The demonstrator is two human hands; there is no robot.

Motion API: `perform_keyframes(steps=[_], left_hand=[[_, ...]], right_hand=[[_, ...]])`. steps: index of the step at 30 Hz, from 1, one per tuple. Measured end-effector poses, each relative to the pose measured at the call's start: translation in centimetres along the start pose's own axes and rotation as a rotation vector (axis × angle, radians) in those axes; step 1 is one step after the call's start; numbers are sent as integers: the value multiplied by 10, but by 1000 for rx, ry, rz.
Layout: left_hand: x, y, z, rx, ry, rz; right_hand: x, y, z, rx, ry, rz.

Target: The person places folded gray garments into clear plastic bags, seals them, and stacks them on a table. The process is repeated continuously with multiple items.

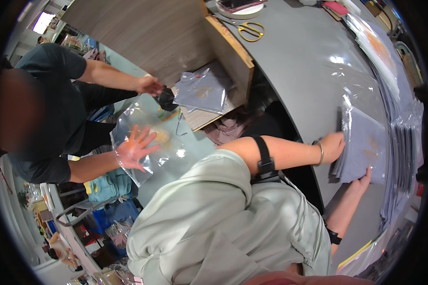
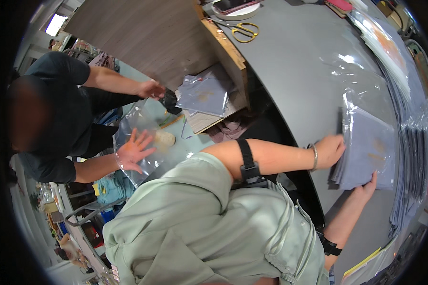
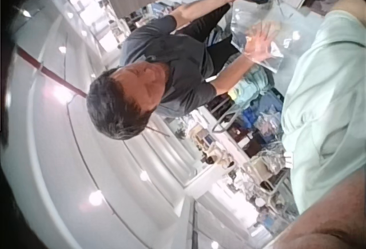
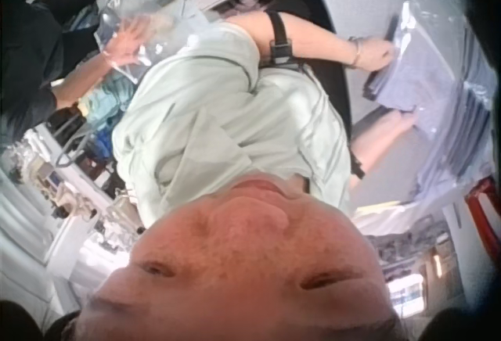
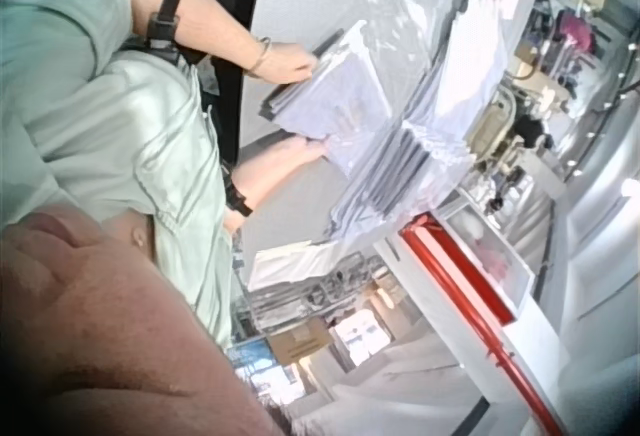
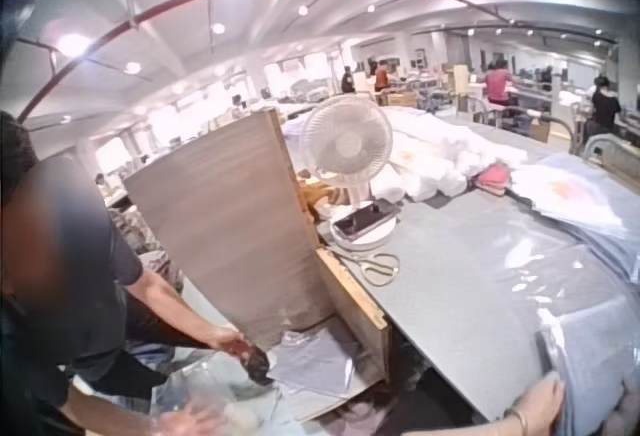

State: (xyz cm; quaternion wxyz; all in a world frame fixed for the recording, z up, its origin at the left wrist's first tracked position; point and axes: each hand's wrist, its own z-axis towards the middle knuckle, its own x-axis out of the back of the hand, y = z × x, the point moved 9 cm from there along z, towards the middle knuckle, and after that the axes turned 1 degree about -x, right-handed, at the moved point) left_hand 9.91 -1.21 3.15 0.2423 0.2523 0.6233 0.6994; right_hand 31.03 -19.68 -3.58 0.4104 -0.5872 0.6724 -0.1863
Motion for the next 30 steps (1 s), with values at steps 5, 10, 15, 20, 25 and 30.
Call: perform_keyframes(steps=[5, 10, 15, 20, 25, 30], left_hand=[[1, -43, -15, 339, -112, -656], [-6, -23, -93, 507, -736, -51], [-72, 49, -68, -562, -611, 572], [-80, -9, -20, -212, -558, 653], [-84, -1, -66, -288, -759, 807], [-58, 23, -83, -433, -820, 1149]], right_hand=[[-39, 23, -46, -168, -212, 280], [-80, 46, -83, -283, -318, 259], [-107, 43, -102, -221, -249, 347], [-88, 52, -113, -257, -291, 316], [-101, 82, -101, -334, -312, 365], [-155, 93, -102, -244, -349, 378]])
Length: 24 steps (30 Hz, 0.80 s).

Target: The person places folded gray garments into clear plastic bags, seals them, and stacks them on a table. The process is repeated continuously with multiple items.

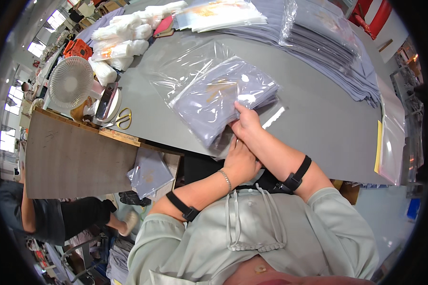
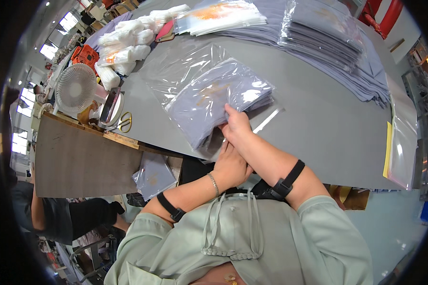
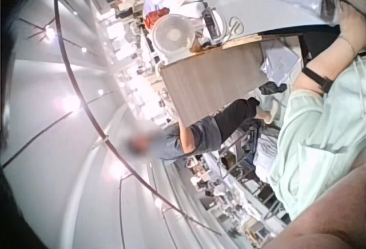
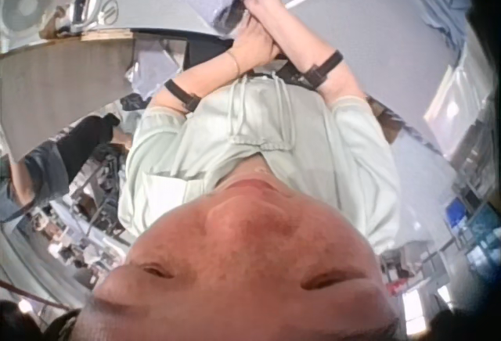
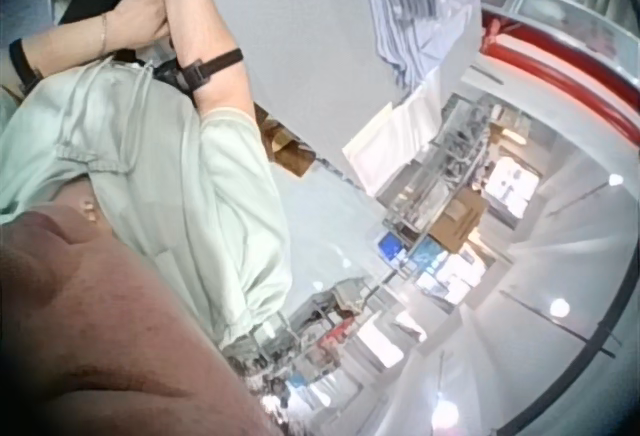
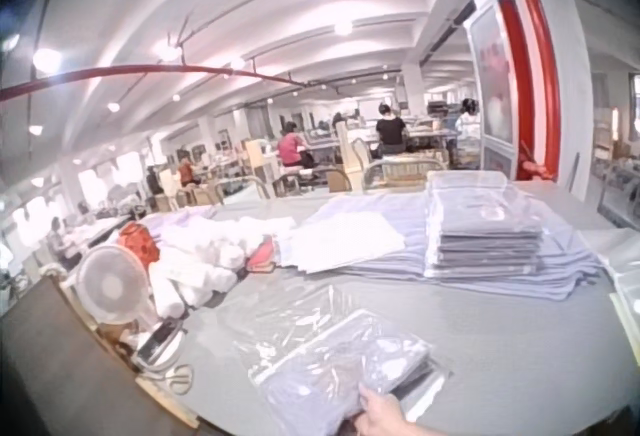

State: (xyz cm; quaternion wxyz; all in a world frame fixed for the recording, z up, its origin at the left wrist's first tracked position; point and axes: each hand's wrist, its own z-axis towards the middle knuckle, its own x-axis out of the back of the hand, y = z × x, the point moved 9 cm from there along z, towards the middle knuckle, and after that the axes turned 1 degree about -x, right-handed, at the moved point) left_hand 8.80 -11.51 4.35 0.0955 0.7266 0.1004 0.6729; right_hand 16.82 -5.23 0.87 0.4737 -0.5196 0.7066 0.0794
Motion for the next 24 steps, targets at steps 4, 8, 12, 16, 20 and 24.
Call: perform_keyframes(steps=[4, 8, 12, 16, 20, 24], left_hand=[[7, -19, -21, 179, 7, -62], [-6, 15, -33, -20, 23, -15], [-25, 19, -43, -100, -10, 35], [-42, 22, -49, -156, -56, -14], [-14, 24, -55, -208, 228, -32], [-31, 16, -55, -205, -103, -101]], right_hand=[[22, 8, -18, -64, 17, 68], [23, 26, 8, -89, -17, 121], [-24, 45, 73, -47, -119, 131], [-57, 55, 130, -50, -70, 113], [-95, 59, 171, -2, -144, 77], [-129, 57, 178, -109, -255, -52]])
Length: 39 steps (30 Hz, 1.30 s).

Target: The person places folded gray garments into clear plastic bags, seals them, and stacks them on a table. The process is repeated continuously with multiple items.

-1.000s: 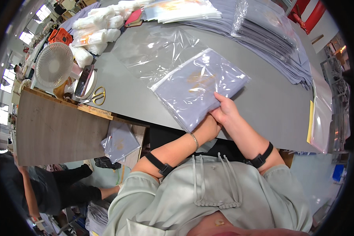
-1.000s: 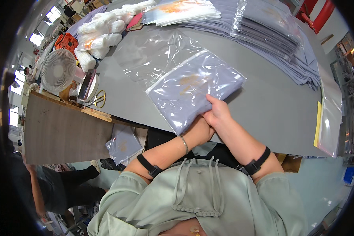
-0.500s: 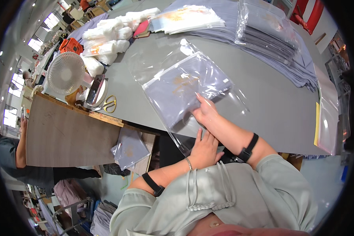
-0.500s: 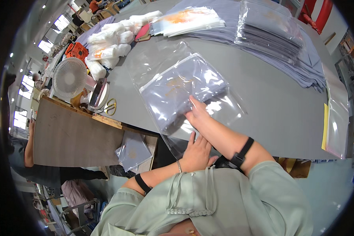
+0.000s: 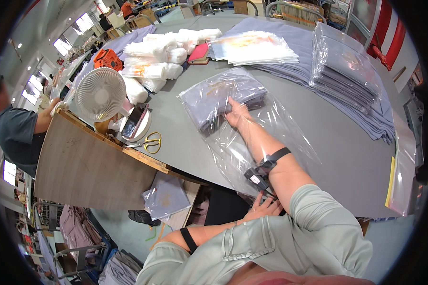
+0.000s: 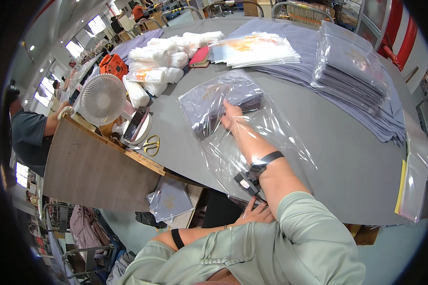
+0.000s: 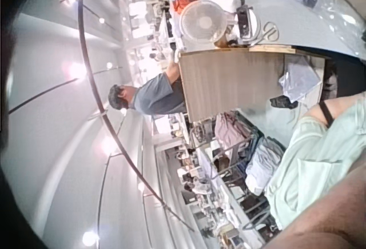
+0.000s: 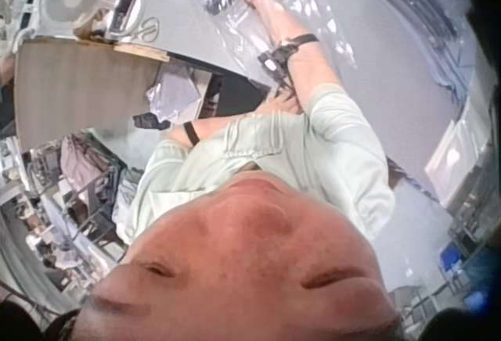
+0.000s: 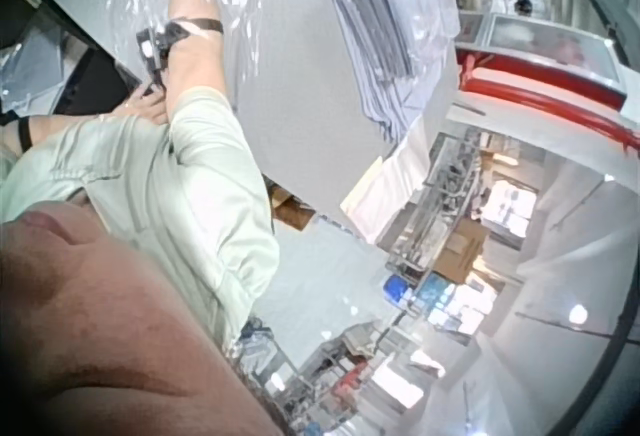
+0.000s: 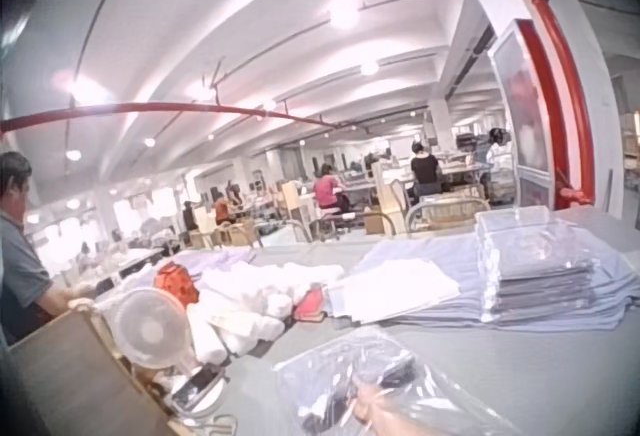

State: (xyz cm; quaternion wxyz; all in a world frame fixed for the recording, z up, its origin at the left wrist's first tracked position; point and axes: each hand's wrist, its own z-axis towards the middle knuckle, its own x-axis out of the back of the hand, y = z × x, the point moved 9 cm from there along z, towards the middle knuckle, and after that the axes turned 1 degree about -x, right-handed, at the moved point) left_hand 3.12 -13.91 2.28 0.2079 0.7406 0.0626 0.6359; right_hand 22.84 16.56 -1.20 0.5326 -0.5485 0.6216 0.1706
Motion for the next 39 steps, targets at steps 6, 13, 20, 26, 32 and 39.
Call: perform_keyframes(steps=[6, 13, 20, 26, 32, 39], left_hand=[[5, -1, -5, -67, 286, 13], [2, -5, -2, -53, 426, 141], [42, -35, -67, -473, 401, -1039], [-158, -281, -302, 1141, 973, -1791], [-356, -317, -412, 1782, 1747, -1972], [-377, -362, -383, 1406, 2313, -2243]], right_hand=[[56, -78, -63, 62, 172, -613], [47, -114, -22, 270, 328, -1011], [27, -93, -165, 953, -93, -2172], [81, -80, -316, 737, -142, -2346], [109, -77, -363, 763, 28, -2365], [116, -69, -354, 760, 85, -2333]])
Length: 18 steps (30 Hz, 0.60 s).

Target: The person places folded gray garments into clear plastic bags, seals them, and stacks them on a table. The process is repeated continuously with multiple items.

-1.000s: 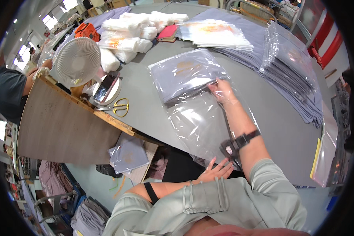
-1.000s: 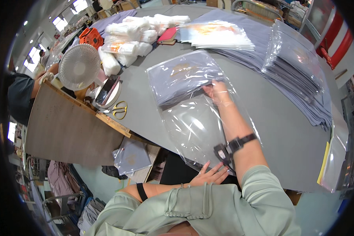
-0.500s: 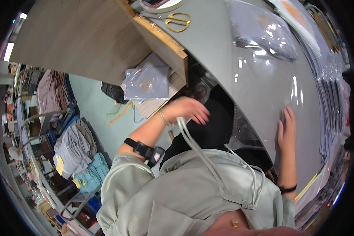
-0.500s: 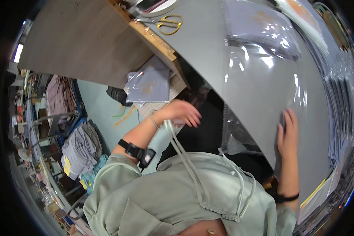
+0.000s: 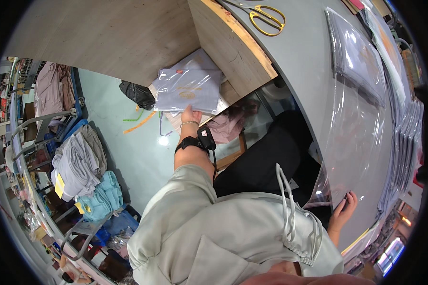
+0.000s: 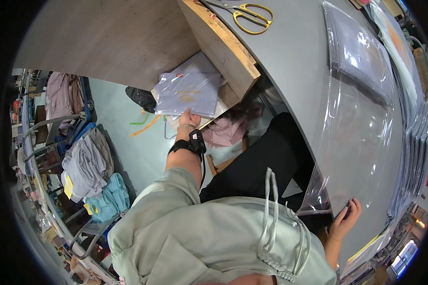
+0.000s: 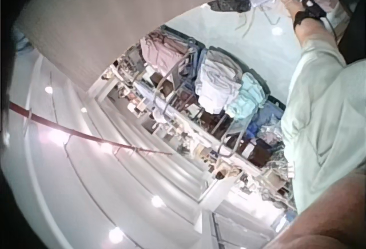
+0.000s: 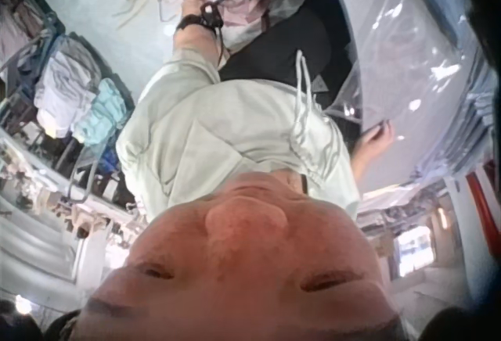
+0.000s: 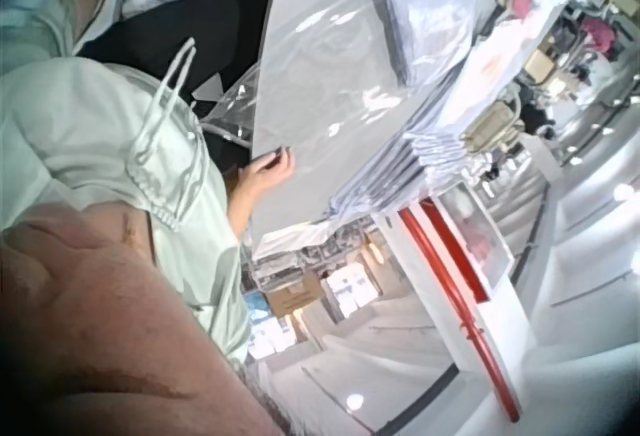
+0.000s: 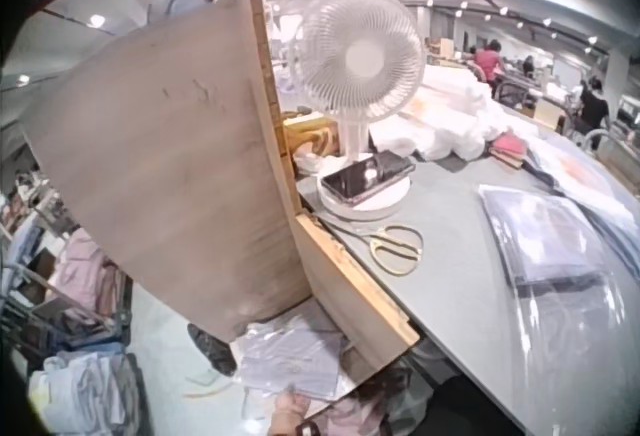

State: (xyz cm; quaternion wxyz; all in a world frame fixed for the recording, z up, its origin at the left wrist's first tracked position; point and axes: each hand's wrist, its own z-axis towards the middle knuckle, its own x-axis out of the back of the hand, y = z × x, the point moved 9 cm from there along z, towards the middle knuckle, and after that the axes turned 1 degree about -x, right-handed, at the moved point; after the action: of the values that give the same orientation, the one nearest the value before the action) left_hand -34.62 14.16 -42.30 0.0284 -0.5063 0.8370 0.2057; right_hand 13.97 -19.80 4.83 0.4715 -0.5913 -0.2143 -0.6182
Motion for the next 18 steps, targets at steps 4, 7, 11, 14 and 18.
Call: perform_keyframes(steps=[4, 7, 11, 14, 18], left_hand=[[-17, 4, -1, -144, -33, -201], [-52, -4, -2, -164, -153, -146], [-81, -19, 2, -3, -162, 236], [-66, -30, 0, 200, -105, 436], [-54, -14, 6, 5, -57, 28]], right_hand=[[2, 1, 0, -14, 7, -35], [1, 2, 0, -31, -5, -57], [0, 6, 0, -67, -10, -27], [0, 7, 0, -70, -7, -34], [0, 8, -1, -90, -10, -49]])
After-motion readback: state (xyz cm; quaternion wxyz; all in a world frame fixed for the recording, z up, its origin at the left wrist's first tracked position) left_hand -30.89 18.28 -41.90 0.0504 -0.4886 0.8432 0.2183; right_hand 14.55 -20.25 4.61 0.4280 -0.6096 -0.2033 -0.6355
